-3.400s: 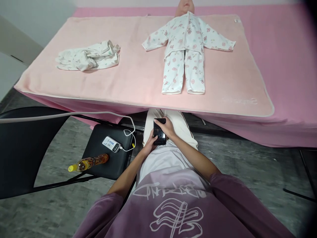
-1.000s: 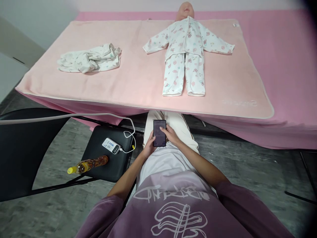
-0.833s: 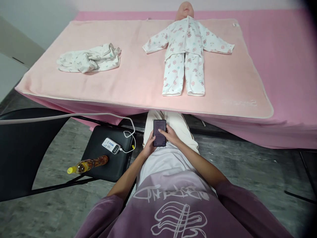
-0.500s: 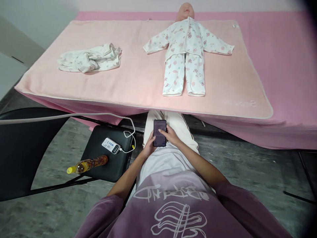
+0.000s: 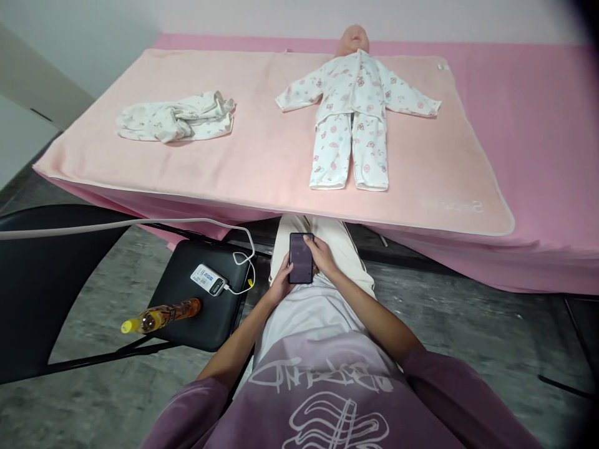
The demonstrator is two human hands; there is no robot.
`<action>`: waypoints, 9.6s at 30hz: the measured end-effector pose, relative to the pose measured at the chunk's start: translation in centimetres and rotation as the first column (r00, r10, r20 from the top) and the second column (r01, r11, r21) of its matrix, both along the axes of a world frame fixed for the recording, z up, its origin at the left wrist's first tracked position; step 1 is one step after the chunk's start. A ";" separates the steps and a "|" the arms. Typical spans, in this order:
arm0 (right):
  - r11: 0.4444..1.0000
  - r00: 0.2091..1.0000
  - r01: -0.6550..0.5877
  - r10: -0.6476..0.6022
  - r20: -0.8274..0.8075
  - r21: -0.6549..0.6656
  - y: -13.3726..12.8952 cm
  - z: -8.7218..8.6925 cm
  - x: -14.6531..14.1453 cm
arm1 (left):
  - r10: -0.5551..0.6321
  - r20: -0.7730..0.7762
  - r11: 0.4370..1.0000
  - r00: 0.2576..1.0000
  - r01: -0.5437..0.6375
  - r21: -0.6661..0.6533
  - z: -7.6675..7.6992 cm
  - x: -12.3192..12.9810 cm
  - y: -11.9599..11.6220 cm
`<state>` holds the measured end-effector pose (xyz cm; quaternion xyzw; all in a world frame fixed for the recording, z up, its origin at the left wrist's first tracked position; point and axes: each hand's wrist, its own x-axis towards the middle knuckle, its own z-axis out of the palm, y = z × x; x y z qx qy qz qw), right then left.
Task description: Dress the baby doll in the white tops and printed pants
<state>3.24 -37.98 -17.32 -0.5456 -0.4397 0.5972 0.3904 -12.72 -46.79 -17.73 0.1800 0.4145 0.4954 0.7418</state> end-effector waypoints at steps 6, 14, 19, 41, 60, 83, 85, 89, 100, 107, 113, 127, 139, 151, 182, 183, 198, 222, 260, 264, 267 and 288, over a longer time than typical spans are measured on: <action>0.982 0.964 -0.187 0.185 -0.191 0.008 -2.0 -0.5 1.3 | 0.012 -0.003 0.999 1.000 -0.012 0.029 0.8 0.1 0.1; 0.977 0.950 -0.206 0.215 -0.229 0.061 -2.5 -2.2 1.1 | 0.029 0.029 0.998 0.999 -0.031 0.061 0.3 0.3 0.2; 0.975 0.963 -0.198 0.212 -0.168 0.099 -2.3 -3.0 0.9 | 0.022 0.012 0.999 1.000 -0.022 0.043 -0.3 0.0 0.0; 0.974 0.966 -0.190 0.208 -0.152 0.126 -2.1 -3.1 1.1 | 0.007 0.007 0.998 1.000 -0.008 0.057 0.0 0.0 0.3; 0.977 0.953 -0.194 0.210 -0.216 0.091 -1.9 -3.5 1.2 | 0.036 0.047 0.998 0.998 -0.038 0.054 0.8 0.6 0.6; 0.964 0.964 -0.251 0.257 -0.063 0.092 -2.1 -2.4 1.7 | 0.033 0.011 0.996 0.999 -0.034 0.076 -0.3 0.4 0.4; 0.962 0.964 -0.250 0.258 -0.069 0.110 -2.1 -2.7 1.7 | 0.037 0.007 0.997 0.999 -0.037 0.070 -0.4 0.3 0.4; 0.960 0.958 -0.254 0.266 -0.107 0.117 -2.0 -2.8 1.6 | 0.054 0.003 0.997 0.999 -0.055 0.058 -0.2 0.4 0.4; 0.974 0.955 -0.218 0.224 -0.195 0.055 -1.7 -1.3 1.8 | 0.056 0.014 0.997 0.998 -0.057 0.044 0.6 0.7 0.5; 0.990 0.998 -0.061 0.061 0.010 0.130 1.0 0.8 0.8 | -0.028 0.024 0.995 0.999 0.026 0.092 -0.2 0.4 0.6; 0.991 0.998 -0.021 0.013 0.067 0.129 1.5 0.2 -0.1 | 0.016 0.019 0.998 1.000 -0.017 0.059 -0.7 0.2 0.5; 0.950 0.929 -0.297 0.311 -0.201 0.094 -1.5 -1.6 1.7 | 0.058 0.022 0.998 0.998 -0.059 0.030 0.9 0.7 0.0; 0.952 0.946 -0.281 0.297 -0.133 0.124 -1.2 -2.4 1.5 | 0.060 0.030 0.997 0.998 -0.061 0.044 1.3 0.9 0.1; 0.940 0.930 -0.319 0.334 -0.155 0.118 -1.2 -2.8 1.9 | 0.057 0.026 0.997 0.998 -0.059 0.052 0.8 0.7 0.1; 0.916 0.880 -0.400 0.394 -0.264 0.037 -2.8 -0.3 3.8 | 0.108 0.016 0.994 0.994 -0.108 0.036 1.1 0.9 0.7; 0.913 0.875 -0.405 0.401 -0.270 0.045 -2.8 -0.2 3.9 | 0.111 0.019 0.993 0.994 -0.112 0.037 1.3 1.0 0.8; 0.888 0.842 -0.444 0.459 -0.284 0.121 -2.7 -2.6 4.2 | 0.093 0.083 0.995 0.992 -0.096 0.035 2.8 1.0 0.8; 0.943 0.897 -0.330 0.329 -0.297 0.048 -2.6 0.2 3.7 | 0.062 0.050 0.996 0.997 -0.065 0.065 2.7 1.3 0.5; 0.924 0.882 -0.379 0.377 -0.284 0.051 -2.2 -1.6 3.3 | 0.111 0.069 0.992 0.991 -0.114 0.046 1.6 1.5 0.4; 0.905 0.866 -0.421 0.419 -0.271 0.054 -2.2 -2.1 3.6 | 0.114 0.079 0.992 0.990 -0.118 0.045 1.7 1.6 0.4; 0.899 0.860 -0.434 0.434 -0.270 0.061 -2.2 -2.3 3.7 | 0.106 0.076 0.992 0.991 -0.111 0.058 1.8 1.7 0.3; 0.953 0.923 -0.299 0.301 -0.242 0.044 -2.3 -1.1 2.8 | 0.087 0.069 0.994 0.994 -0.091 0.058 1.3 1.5 0.3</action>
